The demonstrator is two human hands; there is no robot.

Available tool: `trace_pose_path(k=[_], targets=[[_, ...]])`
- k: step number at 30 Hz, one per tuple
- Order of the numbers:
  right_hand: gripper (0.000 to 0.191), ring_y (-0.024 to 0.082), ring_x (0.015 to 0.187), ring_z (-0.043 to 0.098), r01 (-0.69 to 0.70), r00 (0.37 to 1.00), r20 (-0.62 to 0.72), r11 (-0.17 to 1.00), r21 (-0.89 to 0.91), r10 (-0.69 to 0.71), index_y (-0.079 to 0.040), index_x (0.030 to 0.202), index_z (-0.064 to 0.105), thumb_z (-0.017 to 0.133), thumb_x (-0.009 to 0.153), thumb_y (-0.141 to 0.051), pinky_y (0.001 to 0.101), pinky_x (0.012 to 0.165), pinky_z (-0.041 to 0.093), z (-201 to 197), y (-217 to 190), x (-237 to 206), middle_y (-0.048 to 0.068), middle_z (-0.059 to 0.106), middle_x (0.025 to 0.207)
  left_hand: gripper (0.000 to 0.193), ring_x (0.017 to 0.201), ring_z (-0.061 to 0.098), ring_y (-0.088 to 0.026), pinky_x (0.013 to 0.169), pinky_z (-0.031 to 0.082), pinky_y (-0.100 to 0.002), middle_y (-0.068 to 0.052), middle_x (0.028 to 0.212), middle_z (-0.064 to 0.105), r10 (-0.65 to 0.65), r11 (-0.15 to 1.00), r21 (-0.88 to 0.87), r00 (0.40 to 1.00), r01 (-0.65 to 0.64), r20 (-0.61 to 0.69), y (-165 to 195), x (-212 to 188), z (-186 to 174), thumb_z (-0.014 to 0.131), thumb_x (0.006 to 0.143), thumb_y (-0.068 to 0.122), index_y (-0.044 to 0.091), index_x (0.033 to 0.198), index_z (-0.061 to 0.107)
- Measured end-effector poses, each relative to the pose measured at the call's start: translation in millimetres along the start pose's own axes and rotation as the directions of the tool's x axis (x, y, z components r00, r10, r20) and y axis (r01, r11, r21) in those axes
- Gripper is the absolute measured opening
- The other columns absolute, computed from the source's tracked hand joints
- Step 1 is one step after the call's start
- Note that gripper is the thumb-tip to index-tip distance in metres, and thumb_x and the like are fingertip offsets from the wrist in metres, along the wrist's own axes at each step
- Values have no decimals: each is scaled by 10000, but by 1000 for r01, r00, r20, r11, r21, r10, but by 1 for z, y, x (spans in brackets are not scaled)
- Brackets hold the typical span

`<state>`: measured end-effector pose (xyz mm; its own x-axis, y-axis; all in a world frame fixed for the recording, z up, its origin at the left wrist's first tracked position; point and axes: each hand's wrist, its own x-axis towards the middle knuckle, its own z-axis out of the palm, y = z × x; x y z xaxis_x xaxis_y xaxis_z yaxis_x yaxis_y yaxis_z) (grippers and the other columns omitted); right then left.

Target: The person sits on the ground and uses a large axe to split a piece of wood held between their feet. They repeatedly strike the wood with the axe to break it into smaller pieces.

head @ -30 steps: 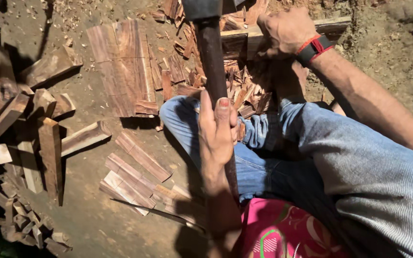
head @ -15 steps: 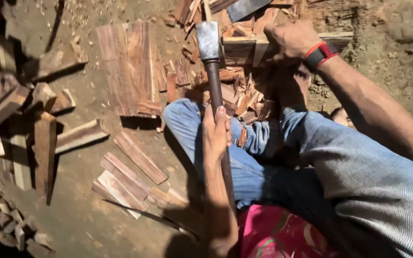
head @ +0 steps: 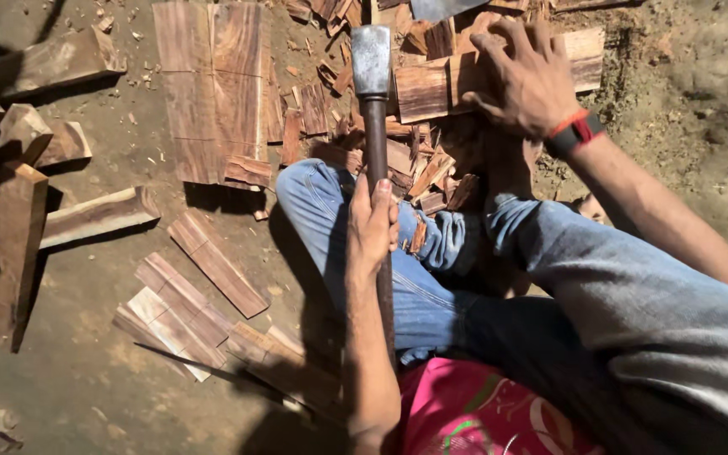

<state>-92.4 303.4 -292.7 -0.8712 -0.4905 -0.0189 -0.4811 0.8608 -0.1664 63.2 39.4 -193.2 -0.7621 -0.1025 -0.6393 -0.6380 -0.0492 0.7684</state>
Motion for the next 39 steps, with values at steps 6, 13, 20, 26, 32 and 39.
trace_pose_path(k=[6, 13, 20, 26, 32, 39], targets=[[975, 315, 1282, 558, 115, 971, 217, 993, -39, -104, -269, 1533, 502, 869, 667, -524, 617, 1013, 460, 24, 34, 50, 99, 556, 1403, 270, 425, 431, -53, 326, 349, -230, 25, 670, 465, 23, 998, -54, 1000, -23, 4, -2, 3, -2, 459, 1084, 327, 99, 1218, 511], [653, 336, 1234, 630, 118, 992, -48, 992, 33, -116, -270, 1496, 568, 681, 871, -118, 444, 868, 581, 33, 52, 32, 104, 528, 1511, 294, 451, 442, -44, 347, 363, -222, 30, 676, 478, 1, 1000, -9, 999, -1, 44, 1, 4, -3, 458, 1080, 316, 115, 1284, 525], [597, 297, 1247, 645, 1, 978, 207, 996, 86, -19, -255, 1471, 589, 643, 927, -16, 446, 903, 583, 40, 34, 23, 60, 597, 1330, 316, 441, 439, -51, 340, 356, -225, 25, 675, 475, 5, 999, -32, 999, -4, 42, 3, 1, -3, 472, 1082, 320, 84, 1286, 522], [608, 370, 1275, 571, 100, 989, 108, 994, 42, -104, -293, 1436, 596, 686, 855, -137, 513, 783, 563, 55, 37, 25, 102, 559, 1478, 302, 440, 443, -50, 341, 356, -226, 24, 674, 477, 2, 998, -58, 999, 1, 40, 1, 3, -2, 479, 1077, 325, 95, 1268, 524], [757, 376, 897, 722, -92, 923, 377, 995, 45, 69, -113, 1372, 502, 827, 802, -491, 495, 645, 598, 58, 32, 24, 112, 655, 1210, 231, 431, 449, -59, 332, 363, -233, 19, 667, 481, 14, 999, -45, 1000, -13, 18, -2, 3, -3, 479, 1072, 320, 112, 1167, 505], [666, 324, 728, 707, -44, 973, 230, 998, 53, 31, -162, 1183, 549, 875, 725, -519, 473, 555, 525, 44, 14, 22, 75, 690, 898, 228, 438, 451, -61, 343, 379, -239, 13, 655, 464, 25, 999, 40, 1000, -25, -3, 30, -10, 8, 470, 1091, 318, 97, 1039, 445]])
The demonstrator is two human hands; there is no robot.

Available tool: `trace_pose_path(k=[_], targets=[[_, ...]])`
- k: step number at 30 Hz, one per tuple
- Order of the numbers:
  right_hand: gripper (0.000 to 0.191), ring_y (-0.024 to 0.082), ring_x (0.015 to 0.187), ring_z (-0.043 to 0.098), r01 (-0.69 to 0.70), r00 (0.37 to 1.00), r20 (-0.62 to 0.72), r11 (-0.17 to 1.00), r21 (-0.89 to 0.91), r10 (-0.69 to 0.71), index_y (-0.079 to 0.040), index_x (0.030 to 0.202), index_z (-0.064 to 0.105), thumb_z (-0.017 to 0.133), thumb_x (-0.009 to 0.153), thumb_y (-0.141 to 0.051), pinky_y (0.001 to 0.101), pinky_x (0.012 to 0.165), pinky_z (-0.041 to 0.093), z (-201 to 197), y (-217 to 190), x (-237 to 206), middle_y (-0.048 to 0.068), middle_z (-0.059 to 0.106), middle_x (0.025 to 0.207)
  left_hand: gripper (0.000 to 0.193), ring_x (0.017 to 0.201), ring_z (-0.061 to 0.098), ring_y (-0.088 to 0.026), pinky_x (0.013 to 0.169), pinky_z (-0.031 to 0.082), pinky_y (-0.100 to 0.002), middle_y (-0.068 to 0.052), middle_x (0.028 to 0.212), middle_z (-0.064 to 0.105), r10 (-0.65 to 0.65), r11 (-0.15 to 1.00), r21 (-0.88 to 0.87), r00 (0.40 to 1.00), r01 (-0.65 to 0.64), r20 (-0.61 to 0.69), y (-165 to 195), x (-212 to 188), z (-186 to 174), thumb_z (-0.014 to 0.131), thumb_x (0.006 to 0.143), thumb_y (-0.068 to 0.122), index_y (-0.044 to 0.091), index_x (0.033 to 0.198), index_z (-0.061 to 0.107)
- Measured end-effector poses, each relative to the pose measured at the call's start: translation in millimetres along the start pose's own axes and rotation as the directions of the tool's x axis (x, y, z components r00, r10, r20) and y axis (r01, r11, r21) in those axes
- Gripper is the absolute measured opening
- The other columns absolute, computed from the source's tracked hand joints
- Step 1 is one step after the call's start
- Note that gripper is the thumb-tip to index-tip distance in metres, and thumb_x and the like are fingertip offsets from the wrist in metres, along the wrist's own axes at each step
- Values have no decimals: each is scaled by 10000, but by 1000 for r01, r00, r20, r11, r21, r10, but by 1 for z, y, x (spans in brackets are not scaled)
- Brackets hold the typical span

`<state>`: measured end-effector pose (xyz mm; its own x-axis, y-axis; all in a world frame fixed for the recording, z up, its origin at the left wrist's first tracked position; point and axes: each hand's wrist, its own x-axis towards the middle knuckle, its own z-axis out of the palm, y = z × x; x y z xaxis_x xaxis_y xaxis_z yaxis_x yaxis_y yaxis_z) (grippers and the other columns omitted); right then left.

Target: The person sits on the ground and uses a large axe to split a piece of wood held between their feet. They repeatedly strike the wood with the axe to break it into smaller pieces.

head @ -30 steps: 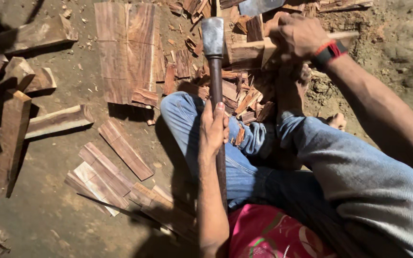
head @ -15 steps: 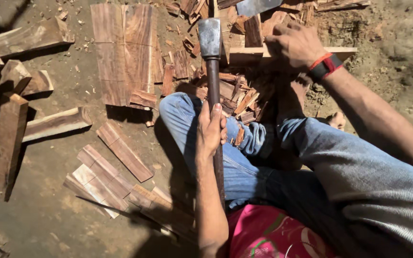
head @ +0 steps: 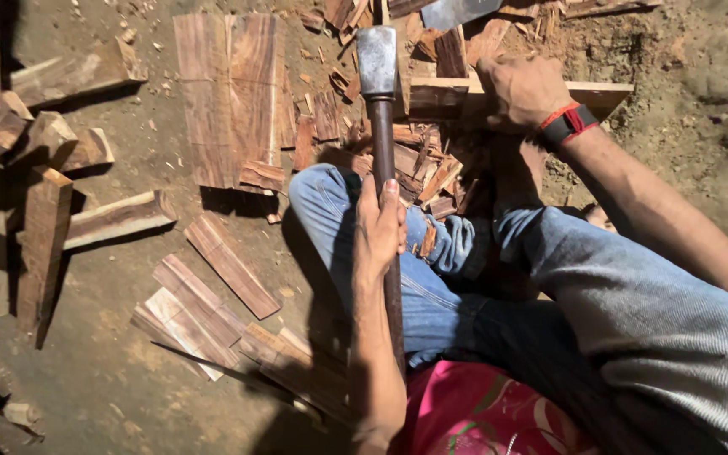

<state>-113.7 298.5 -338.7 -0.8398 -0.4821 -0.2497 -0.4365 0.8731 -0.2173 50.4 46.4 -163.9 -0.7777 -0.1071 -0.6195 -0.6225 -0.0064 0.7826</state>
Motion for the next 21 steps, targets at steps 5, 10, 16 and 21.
trace_pose_path(k=[5, 10, 16, 21], targets=[[609, 325, 719, 698, -22, 1000, 2, 1000, -2, 22, -184, 1107, 587, 883, 720, -549, 488, 606, 512, 7, 0, -5, 71, 664, 768, 226, 476, 420, -54, 390, 356, -218, 31, 685, 455, 137, 989, -65, 990, -133, 45, 38, -41, -1, 454, 1086, 318, 120, 1195, 471], [711, 336, 707, 696, 5, 1000, -24, 1000, 0, -5, -178, 1203, 589, 886, 685, -564, 494, 605, 506, 13, 0, -5, 78, 676, 771, 319, 514, 412, -64, 415, 333, -221, 13, 678, 424, 208, 977, 45, 977, -210, 39, 45, -42, 16, 478, 1127, 345, 37, 1207, 475], [784, 359, 741, 701, 21, 998, -53, 999, 27, -19, -187, 1320, 572, 887, 695, -540, 488, 605, 510, 5, -2, -6, 102, 698, 795, 441, 433, 421, -59, 350, 365, -220, 20, 637, 457, 82, 996, 34, 996, -83, 26, 35, -18, 35, 474, 996, 354, 125, 1371, 432], [716, 357, 770, 704, 18, 998, -56, 999, 39, -15, -181, 1222, 575, 892, 689, -539, 504, 614, 513, 6, -4, -9, 92, 708, 831, 489, 569, 448, -52, 448, 363, -204, 20, 760, 498, 312, 950, -35, 944, -310, 106, 74, -51, 11, 484, 1111, 453, 32, 1354, 436]])
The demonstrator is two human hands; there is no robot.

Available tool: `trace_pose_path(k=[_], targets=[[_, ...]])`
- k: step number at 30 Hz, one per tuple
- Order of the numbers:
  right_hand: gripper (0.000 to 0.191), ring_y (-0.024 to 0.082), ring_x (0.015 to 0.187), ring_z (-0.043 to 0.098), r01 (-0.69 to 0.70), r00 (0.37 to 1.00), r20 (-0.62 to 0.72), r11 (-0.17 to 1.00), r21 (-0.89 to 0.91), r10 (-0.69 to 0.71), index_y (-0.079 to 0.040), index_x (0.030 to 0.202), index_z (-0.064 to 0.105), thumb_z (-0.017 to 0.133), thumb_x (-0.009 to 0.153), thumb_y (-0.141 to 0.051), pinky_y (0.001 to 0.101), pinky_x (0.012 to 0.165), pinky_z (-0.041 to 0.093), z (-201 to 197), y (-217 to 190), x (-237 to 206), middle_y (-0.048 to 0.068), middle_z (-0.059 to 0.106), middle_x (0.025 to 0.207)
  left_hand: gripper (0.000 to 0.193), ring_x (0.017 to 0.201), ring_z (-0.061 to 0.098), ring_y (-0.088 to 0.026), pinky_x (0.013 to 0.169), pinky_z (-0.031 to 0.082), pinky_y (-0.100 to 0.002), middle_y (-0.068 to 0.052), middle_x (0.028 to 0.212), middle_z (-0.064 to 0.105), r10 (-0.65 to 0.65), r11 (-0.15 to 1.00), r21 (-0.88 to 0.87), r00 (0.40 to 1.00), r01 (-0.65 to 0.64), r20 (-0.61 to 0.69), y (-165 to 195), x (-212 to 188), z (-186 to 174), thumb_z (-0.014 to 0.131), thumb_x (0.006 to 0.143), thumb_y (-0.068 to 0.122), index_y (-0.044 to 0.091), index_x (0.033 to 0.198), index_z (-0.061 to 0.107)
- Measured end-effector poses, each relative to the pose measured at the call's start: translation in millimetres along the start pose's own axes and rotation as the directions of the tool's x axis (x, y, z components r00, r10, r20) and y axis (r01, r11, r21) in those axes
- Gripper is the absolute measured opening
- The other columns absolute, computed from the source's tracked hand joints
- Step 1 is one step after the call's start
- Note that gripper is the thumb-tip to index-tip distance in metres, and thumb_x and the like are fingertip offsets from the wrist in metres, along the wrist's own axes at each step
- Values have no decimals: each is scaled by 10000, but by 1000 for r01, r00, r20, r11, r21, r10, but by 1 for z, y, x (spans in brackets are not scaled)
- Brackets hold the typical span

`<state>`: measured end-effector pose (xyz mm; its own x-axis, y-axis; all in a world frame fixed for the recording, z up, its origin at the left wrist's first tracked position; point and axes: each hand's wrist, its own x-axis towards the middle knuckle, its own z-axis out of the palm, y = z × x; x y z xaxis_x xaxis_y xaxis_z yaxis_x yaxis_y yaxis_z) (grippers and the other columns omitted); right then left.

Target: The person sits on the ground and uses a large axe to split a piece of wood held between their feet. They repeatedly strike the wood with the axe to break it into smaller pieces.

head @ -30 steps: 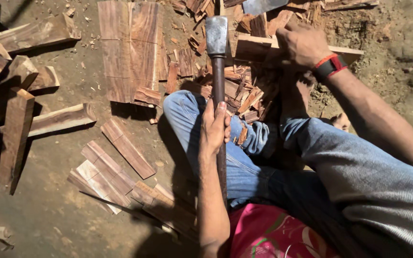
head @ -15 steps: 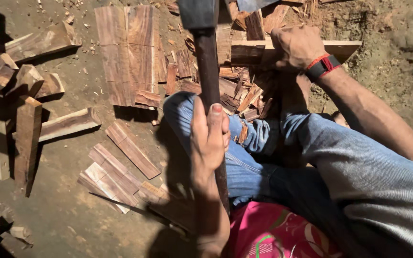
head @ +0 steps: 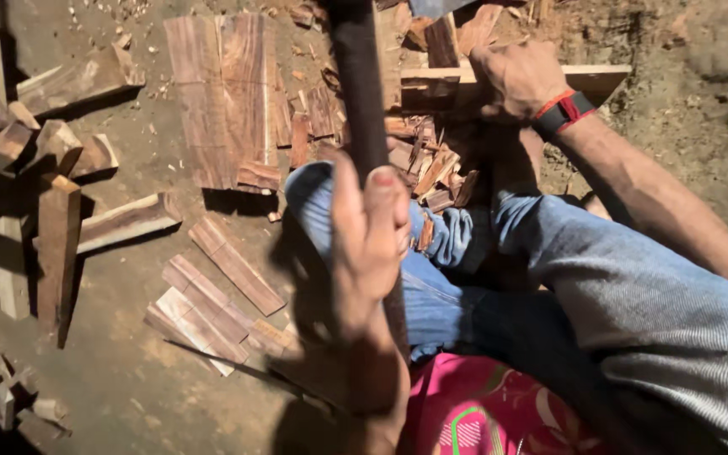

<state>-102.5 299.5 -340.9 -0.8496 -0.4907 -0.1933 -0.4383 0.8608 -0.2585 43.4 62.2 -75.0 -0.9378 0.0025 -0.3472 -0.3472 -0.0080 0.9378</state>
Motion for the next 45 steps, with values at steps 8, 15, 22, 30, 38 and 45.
trace_pose_path(k=[8, 15, 22, 30, 38, 45], targets=[[746, 341, 815, 697, 97, 974, -203, 995, -29, -101, -181, 1188, 572, 889, 638, -574, 501, 620, 514, 8, 4, 2, 80, 705, 975, 553, 480, 489, -59, 375, 404, -236, 61, 721, 589, -195, 967, 152, 978, 205, -78, -28, 24, 23, 481, 1045, 387, 146, 1520, 333], [642, 342, 777, 684, 66, 991, -119, 997, -33, -70, -173, 1166, 583, 894, 717, -511, 485, 603, 500, 4, 4, -3, 74, 680, 914, 393, 526, 419, -49, 405, 332, -209, 46, 723, 470, 63, 996, -68, 998, -61, 20, 4, 2, -8, 499, 1089, 446, 75, 1206, 445], [684, 364, 723, 685, 0, 1000, -9, 1000, -1, 0, -149, 1152, 559, 912, 677, -494, 508, 611, 510, -3, -3, -2, 95, 688, 810, 396, 546, 451, -56, 434, 371, -240, 42, 672, 462, -38, 982, 184, 999, 39, -5, -4, 9, 6, 435, 1107, 437, 59, 1217, 486], [516, 337, 779, 694, 27, 995, -98, 999, -25, -29, -176, 1161, 556, 862, 804, -388, 478, 623, 524, 0, 2, -3, 56, 699, 859, 402, 523, 405, -58, 405, 319, -226, 27, 736, 458, -75, 991, -106, 997, 77, 21, -1, 9, -1, 519, 1088, 436, 51, 1160, 429], [710, 352, 771, 699, 18, 999, -34, 1000, -21, -19, -157, 1175, 548, 906, 671, -506, 494, 583, 510, 0, 2, 2, 77, 689, 891, 453, 554, 458, -49, 452, 371, -220, 45, 696, 463, 81, 976, 201, 997, -83, 19, -8, 7, 7, 423, 1126, 490, 44, 1200, 458], [758, 330, 782, 699, 12, 993, -112, 998, -68, -20, -163, 1238, 548, 899, 666, -515, 497, 634, 513, 2, 1, 1, 58, 695, 891, 380, 544, 433, -54, 430, 358, -229, 40, 699, 450, -4, 991, 131, 1000, 7, -21, -22, 22, 11, 459, 1107, 403, 39, 1209, 498]])
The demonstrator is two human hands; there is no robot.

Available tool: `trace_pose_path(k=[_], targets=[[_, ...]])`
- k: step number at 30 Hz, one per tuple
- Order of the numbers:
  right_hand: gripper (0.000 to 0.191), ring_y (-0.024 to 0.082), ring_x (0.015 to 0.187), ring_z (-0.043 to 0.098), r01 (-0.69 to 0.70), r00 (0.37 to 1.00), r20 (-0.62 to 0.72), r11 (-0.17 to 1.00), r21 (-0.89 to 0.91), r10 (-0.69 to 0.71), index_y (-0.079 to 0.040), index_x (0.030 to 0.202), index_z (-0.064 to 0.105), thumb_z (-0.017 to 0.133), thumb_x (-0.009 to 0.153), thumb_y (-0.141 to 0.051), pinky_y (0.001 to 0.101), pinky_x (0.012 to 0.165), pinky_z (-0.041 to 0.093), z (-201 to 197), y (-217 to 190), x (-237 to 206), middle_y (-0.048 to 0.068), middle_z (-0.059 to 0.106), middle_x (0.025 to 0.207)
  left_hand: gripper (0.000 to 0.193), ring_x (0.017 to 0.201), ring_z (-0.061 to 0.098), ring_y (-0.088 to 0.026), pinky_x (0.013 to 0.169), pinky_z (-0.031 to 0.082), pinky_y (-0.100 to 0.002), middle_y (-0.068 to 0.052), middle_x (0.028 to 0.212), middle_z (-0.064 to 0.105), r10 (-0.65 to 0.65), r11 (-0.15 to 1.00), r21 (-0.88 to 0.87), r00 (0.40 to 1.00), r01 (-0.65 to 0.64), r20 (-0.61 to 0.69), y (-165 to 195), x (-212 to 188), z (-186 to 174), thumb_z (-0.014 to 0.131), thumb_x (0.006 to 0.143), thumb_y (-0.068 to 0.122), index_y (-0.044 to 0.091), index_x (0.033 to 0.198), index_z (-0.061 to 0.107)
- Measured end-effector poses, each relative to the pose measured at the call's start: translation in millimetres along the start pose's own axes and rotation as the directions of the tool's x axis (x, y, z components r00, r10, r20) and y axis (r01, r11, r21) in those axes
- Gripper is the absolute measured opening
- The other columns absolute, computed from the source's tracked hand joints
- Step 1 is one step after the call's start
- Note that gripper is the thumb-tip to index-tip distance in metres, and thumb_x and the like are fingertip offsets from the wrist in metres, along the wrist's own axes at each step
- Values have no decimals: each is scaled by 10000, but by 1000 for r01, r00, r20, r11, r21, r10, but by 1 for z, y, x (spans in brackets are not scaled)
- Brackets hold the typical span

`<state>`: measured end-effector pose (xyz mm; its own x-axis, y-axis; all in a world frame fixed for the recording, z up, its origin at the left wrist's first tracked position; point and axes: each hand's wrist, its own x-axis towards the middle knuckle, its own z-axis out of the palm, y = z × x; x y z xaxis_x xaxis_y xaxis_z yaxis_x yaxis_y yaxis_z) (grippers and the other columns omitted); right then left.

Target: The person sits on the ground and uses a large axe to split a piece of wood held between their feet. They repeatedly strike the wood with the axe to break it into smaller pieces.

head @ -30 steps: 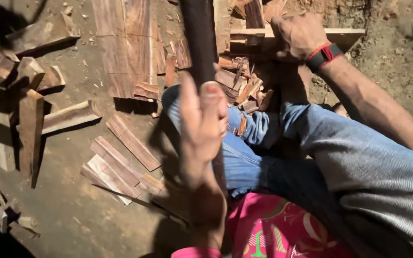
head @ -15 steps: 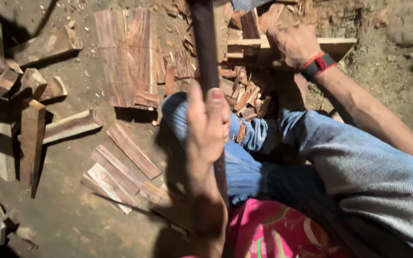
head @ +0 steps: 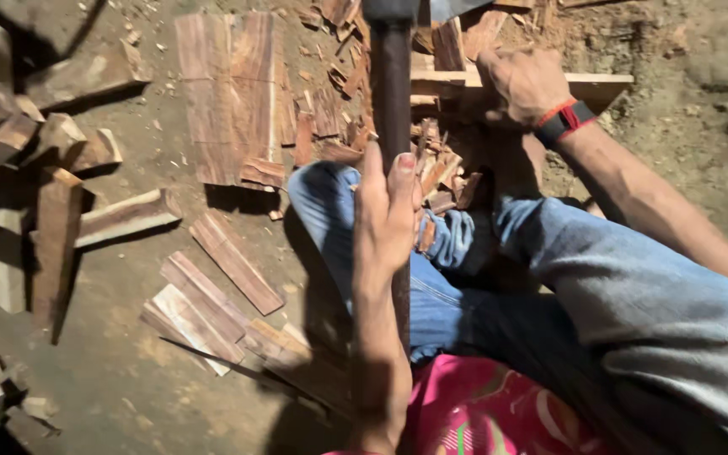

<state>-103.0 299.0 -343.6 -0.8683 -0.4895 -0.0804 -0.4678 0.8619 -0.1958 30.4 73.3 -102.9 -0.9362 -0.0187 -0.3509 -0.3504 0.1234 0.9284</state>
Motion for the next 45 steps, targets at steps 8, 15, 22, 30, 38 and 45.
trace_pose_path(k=[8, 15, 22, 30, 38, 45], targets=[[750, 335, 795, 707, -7, 995, 99, 1000, 0, 7, -153, 1229, 525, 912, 683, -492, 500, 605, 516, -4, -1, -3, 59, 699, 922, 498, 578, 470, -67, 498, 380, -225, 4, 713, 497, 221, 975, 2, 975, -221, 0, 39, -28, -14, 471, 1152, 430, -11, 1381, 444], [768, 335, 773, 704, -26, 997, 77, 999, 35, 23, -153, 1280, 520, 896, 709, -504, 482, 603, 518, -11, -3, -4, 87, 688, 857, 493, 479, 446, -71, 385, 378, -244, 35, 677, 491, -220, 975, -33, 974, 218, -51, -6, 4, 12, 454, 1025, 358, 41, 1403, 467], [719, 315, 796, 695, -13, 996, 93, 1000, -5, 13, -152, 1164, 538, 895, 674, -537, 495, 647, 521, -5, 2, 1, 48, 678, 865, 560, 539, 441, -49, 484, 348, -215, 32, 726, 507, 335, 941, -33, 942, -336, -25, 52, -30, -27, 495, 1144, 538, 3, 1310, 500], [701, 329, 807, 691, 21, 999, 25, 999, -29, -21, -156, 1237, 570, 867, 751, -564, 466, 673, 526, 18, 9, 7, 74, 704, 925, 270, 533, 503, -100, 466, 418, -294, -8, 688, 537, -215, 949, 205, 968, 238, -131, -63, 4, 4, 480, 1067, 287, 39, 1127, 572], [811, 363, 883, 729, 214, 975, -28, 899, 383, -221, -68, 1358, 631, 837, 646, -397, 466, 687, 589, 34, 61, 43, 176, 742, 1083, 281, 406, 398, -52, 320, 325, -240, 52, 624, 429, -380, 919, -141, 923, 368, -67, -97, -1, -24, 476, 1057, 359, 115, 1189, 522], [694, 350, 710, 734, -86, 967, 247, 995, 50, 71, -154, 1230, 665, 864, 709, -567, 479, 599, 578, 20, 39, 27, 159, 745, 877, 218, 415, 423, -49, 323, 351, -236, 40, 632, 445, -368, 928, -82, 927, 363, -72, -100, 0, -21, 483, 1066, 341, 129, 1119, 494]])
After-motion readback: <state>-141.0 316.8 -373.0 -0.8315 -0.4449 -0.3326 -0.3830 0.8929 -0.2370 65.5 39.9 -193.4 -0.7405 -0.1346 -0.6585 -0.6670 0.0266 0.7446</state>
